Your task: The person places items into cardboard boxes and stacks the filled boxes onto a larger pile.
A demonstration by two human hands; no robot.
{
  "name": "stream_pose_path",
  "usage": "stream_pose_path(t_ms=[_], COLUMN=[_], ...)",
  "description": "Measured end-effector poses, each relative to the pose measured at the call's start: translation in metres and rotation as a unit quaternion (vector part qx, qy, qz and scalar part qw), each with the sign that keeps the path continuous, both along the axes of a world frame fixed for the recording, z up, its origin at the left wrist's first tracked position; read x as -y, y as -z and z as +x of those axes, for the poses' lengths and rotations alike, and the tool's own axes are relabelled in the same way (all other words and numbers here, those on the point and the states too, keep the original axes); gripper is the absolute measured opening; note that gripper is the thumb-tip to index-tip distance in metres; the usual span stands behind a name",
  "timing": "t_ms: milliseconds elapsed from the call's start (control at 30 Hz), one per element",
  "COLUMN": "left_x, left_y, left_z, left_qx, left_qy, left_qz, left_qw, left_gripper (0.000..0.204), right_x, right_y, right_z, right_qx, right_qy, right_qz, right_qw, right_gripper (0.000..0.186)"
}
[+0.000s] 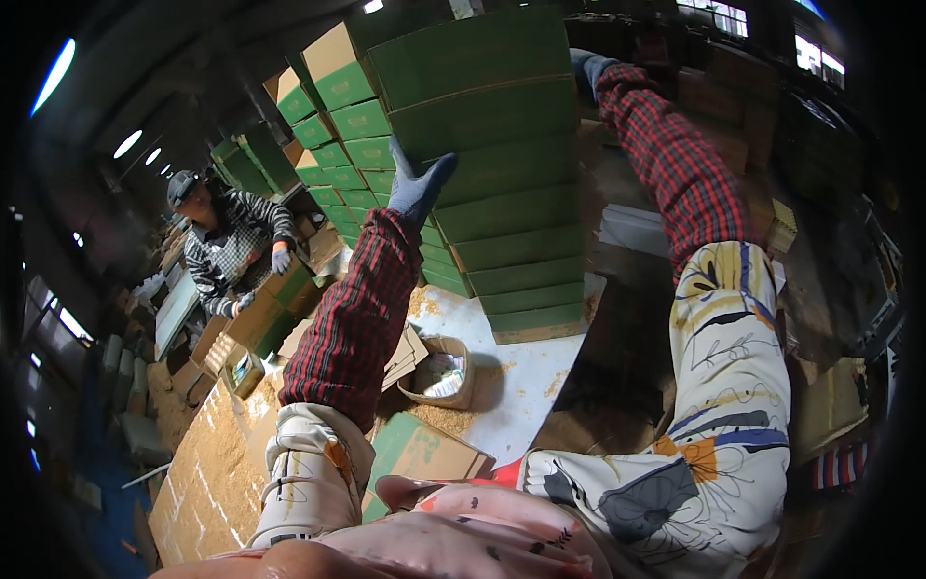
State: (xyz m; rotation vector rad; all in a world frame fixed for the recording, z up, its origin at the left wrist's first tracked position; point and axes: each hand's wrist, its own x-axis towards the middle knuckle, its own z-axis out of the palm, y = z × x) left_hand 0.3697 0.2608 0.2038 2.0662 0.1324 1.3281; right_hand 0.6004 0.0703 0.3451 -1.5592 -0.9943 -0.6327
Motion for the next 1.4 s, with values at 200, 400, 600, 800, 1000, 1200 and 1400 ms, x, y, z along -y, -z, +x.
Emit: stream_pose_path(t_ms=[200, 400, 600, 800, 1000, 1200, 1400], left_x=[0.010, -0.015, -0.020, 0.017, 0.190, 0.346, 0.356], left_y=[-0.013, -0.079, -0.094, 0.034, 0.321, 0.399, 0.350], left_z=[-0.021, -0.012, -0.031, -0.169, -0.453, -0.521, -0.527], left_qx=[-0.035, 0.091, -0.005, -0.011, -0.412, -0.603, -0.624], left_qy=[0.154, 0.107, 0.046, -0.094, -0.480, -0.422, -0.417], left_qz=[-0.199, -0.049, -0.007, -0.033, -0.287, -0.392, -0.235], left_qw=[0.967, 0.989, 0.999, 0.995, 0.719, 0.552, 0.618], left_gripper=[0.113, 0.089, 0.098, 0.083, 0.091, 0.128, 0.095], right_x=[-0.034, -0.043, -0.040, 0.068, 0.075, 0.045, 0.015], right_y=[0.033, 0.056, 0.098, 0.282, 0.556, 0.543, 0.464], right_z=[-0.004, -0.004, -0.019, -0.061, -0.291, -0.410, -0.394], right_qx=[0.011, 0.030, 0.069, -0.027, -0.477, -0.175, -0.348], right_qy=[0.032, 0.021, 0.006, -0.042, -0.320, -0.337, -0.512], right_qz=[-0.069, -0.063, 0.006, 0.146, -0.285, -0.647, -0.483], right_qw=[0.997, 0.997, 0.998, 0.988, 0.768, 0.662, 0.620], right_gripper=[0.048, 0.047, 0.046, 0.046, 0.050, 0.084, 0.048])
